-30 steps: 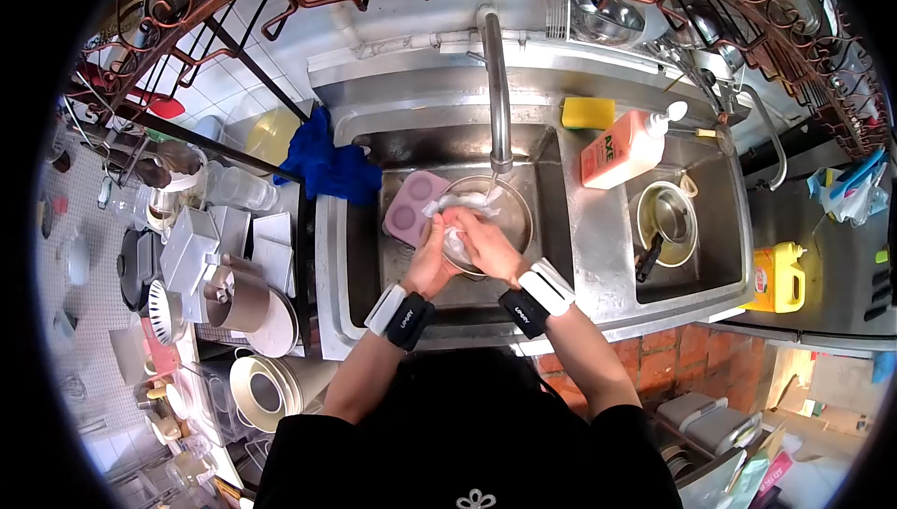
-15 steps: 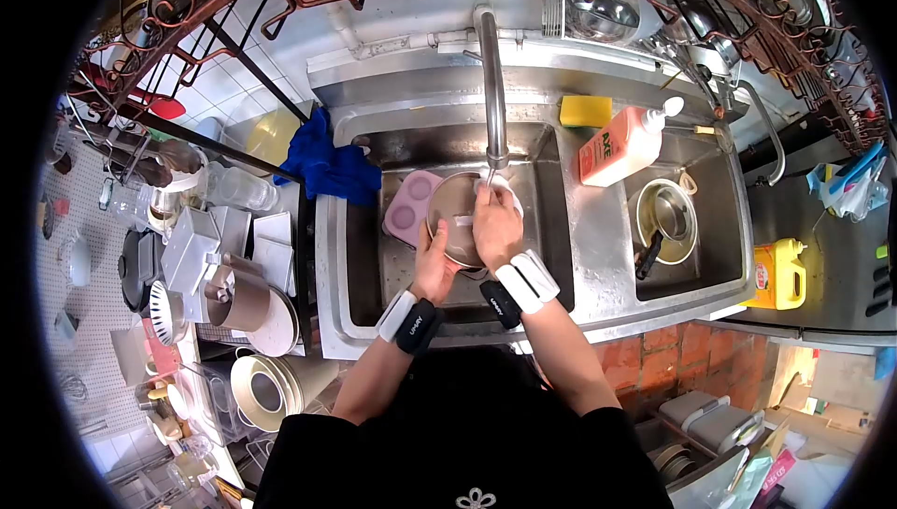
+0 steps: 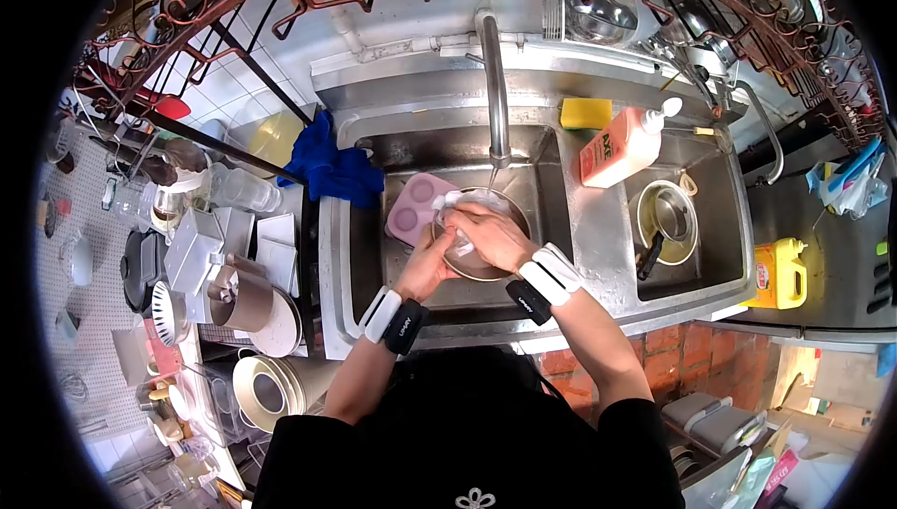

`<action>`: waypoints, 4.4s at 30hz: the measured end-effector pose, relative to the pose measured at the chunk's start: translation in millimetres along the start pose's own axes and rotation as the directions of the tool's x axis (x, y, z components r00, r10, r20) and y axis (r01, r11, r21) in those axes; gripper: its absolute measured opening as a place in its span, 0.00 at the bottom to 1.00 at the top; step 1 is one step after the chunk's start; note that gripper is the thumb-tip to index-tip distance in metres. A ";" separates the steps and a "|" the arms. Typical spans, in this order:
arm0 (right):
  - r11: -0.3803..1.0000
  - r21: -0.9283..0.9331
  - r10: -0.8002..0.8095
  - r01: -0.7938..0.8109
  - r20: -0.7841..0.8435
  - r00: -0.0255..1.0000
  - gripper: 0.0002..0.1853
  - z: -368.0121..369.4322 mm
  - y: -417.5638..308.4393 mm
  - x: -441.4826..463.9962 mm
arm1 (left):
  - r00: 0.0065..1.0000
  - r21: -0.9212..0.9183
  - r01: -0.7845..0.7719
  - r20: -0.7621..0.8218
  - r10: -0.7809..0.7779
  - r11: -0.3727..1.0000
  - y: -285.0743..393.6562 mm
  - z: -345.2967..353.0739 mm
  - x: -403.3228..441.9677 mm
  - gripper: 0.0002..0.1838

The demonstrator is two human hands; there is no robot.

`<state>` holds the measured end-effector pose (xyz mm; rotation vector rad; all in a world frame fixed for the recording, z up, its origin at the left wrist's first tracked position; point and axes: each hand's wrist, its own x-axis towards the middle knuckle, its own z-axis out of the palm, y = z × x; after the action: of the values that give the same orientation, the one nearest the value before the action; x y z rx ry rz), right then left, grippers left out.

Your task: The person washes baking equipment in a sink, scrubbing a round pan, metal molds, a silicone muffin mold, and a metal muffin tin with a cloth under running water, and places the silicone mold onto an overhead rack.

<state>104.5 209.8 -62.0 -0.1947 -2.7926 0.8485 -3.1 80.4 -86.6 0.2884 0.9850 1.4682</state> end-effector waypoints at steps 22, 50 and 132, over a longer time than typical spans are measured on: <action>0.988 -0.024 0.139 -0.151 -0.276 0.951 0.11 53.3 -28.9 -28.0 | 0.952 -0.168 -0.164 -0.283 0.112 0.972 -34.3 -26.1 24.0 0.25; 0.986 0.160 0.114 -0.038 -0.495 0.861 0.14 -3.2 -22.2 -14.7 | 0.994 -0.529 -0.099 -0.008 0.112 0.843 -0.1 17.3 27.7 0.20; -0.674 0.737 0.673 0.051 0.584 0.454 0.11 124.1 35.3 -120.6 | 0.251 -0.053 -0.943 -0.757 0.603 0.327 158.5 -207.8 -259.0 0.16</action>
<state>193.3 150.1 -202.5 -1.2741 -0.0907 2.4886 -209.1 -212.4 -1.9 -0.1712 0.9008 2.9455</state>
